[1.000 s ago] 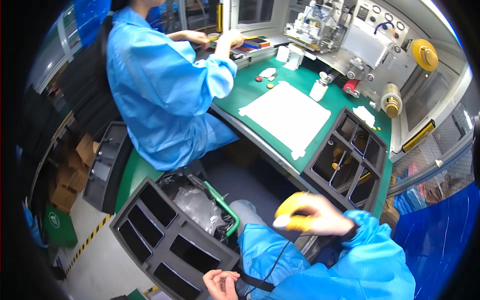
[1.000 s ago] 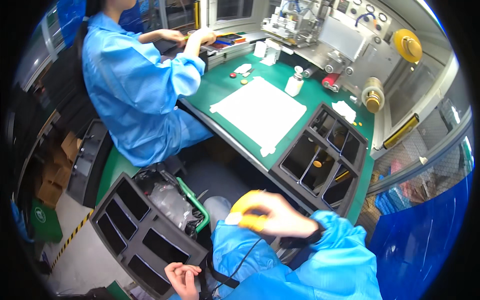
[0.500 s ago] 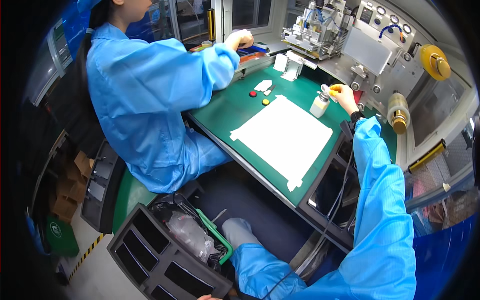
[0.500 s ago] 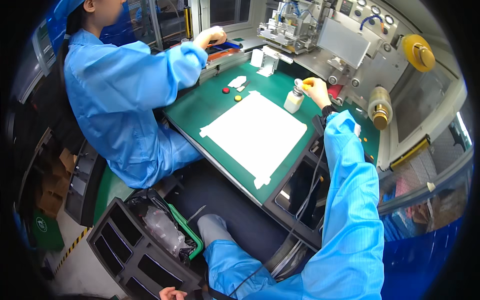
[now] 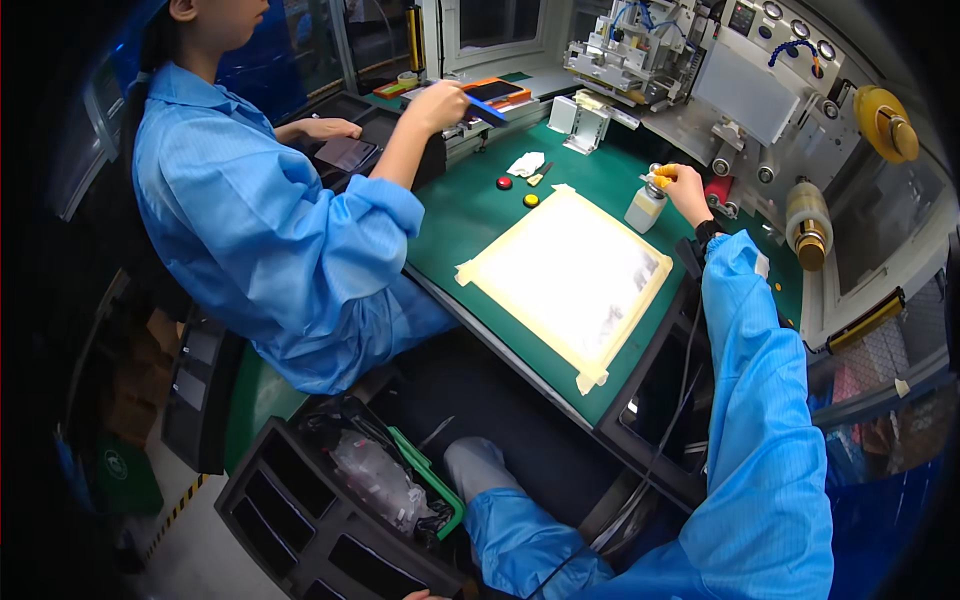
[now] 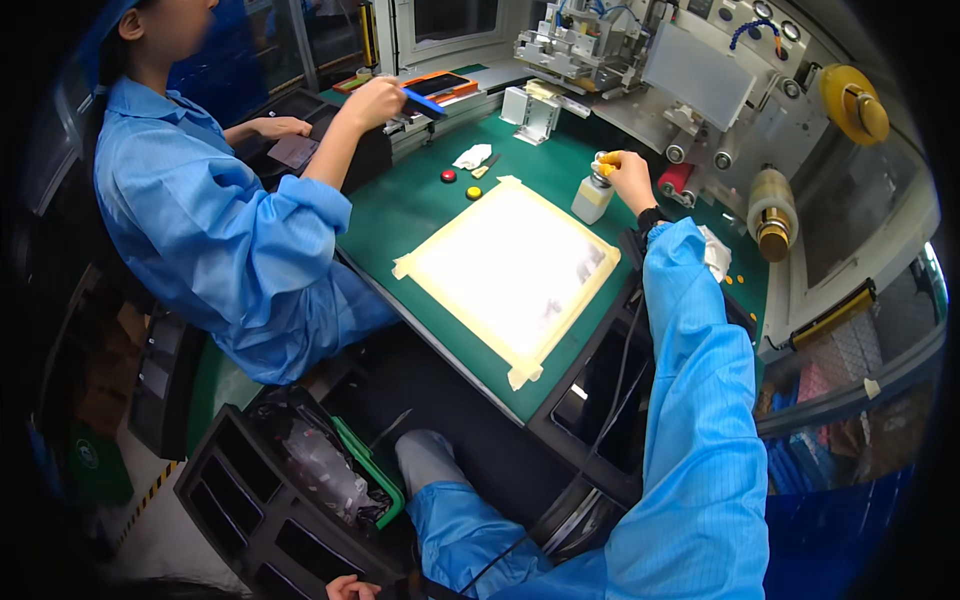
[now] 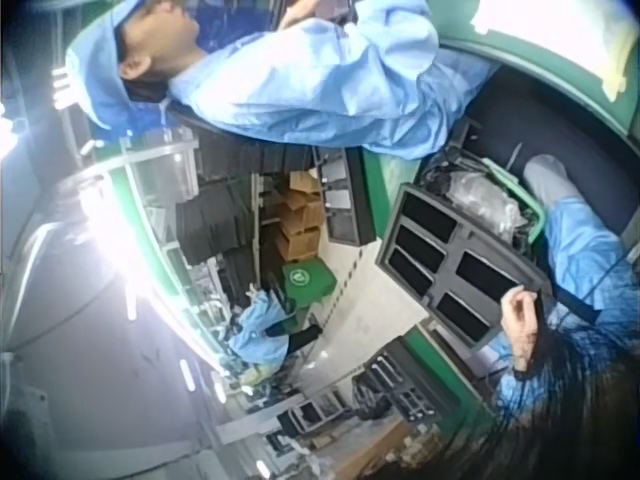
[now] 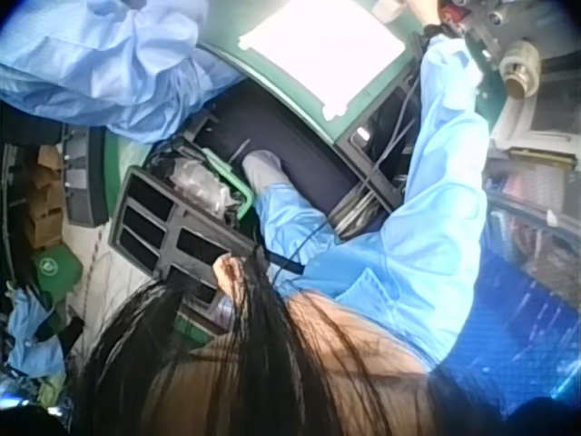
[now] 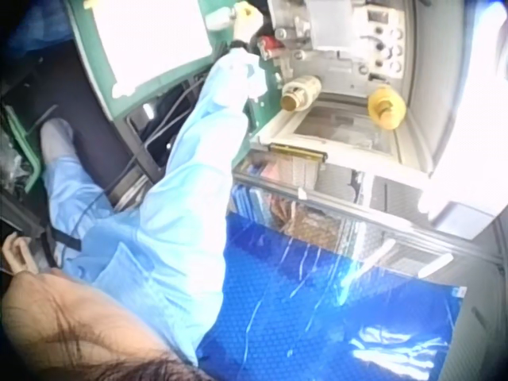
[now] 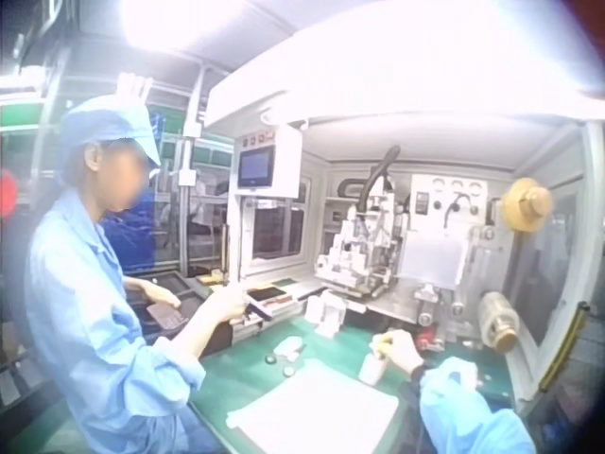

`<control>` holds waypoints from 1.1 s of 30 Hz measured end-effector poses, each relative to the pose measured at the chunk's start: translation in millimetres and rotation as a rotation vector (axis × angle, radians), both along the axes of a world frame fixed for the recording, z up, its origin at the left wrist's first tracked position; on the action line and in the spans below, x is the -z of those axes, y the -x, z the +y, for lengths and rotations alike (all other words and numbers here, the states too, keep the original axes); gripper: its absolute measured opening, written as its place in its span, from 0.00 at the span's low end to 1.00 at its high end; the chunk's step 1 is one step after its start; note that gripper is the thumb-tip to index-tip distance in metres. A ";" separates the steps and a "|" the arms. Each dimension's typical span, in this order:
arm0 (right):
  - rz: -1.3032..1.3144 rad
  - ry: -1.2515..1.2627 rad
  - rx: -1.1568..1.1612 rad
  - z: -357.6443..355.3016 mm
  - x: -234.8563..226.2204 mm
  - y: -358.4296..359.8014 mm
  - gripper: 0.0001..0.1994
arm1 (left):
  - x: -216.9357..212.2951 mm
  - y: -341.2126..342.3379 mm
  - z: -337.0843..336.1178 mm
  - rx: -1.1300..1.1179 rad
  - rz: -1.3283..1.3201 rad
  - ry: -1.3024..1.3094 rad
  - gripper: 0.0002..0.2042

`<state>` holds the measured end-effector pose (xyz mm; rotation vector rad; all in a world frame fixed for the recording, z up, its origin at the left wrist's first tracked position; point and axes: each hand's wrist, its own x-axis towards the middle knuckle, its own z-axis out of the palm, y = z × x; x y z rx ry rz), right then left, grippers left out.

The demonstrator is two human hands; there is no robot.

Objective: Cleaning and inspecting smartphone glass panels in a tray using a cloth and liquid.

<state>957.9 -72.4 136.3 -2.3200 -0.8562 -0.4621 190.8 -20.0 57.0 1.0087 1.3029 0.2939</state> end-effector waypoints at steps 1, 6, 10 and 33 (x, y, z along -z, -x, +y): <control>0.006 -0.032 0.006 -2.1 0.4 -1.8 0.11 | 11.7 12.0 -7.1 0.000 0.002 -0.003 0.11; -0.047 0.018 0.016 -1.5 -8.2 5.0 0.10 | -21.3 -19.1 -25.8 -0.072 -0.019 -0.468 0.11; -0.056 -0.037 0.036 -7.7 -17.4 8.5 0.10 | -27.8 -14.9 -28.4 -0.031 0.010 -0.495 0.11; 0.891 0.582 -1.382 129.6 31.1 539.5 0.09 | -3.9 107.1 -19.8 -0.157 0.236 -0.886 0.07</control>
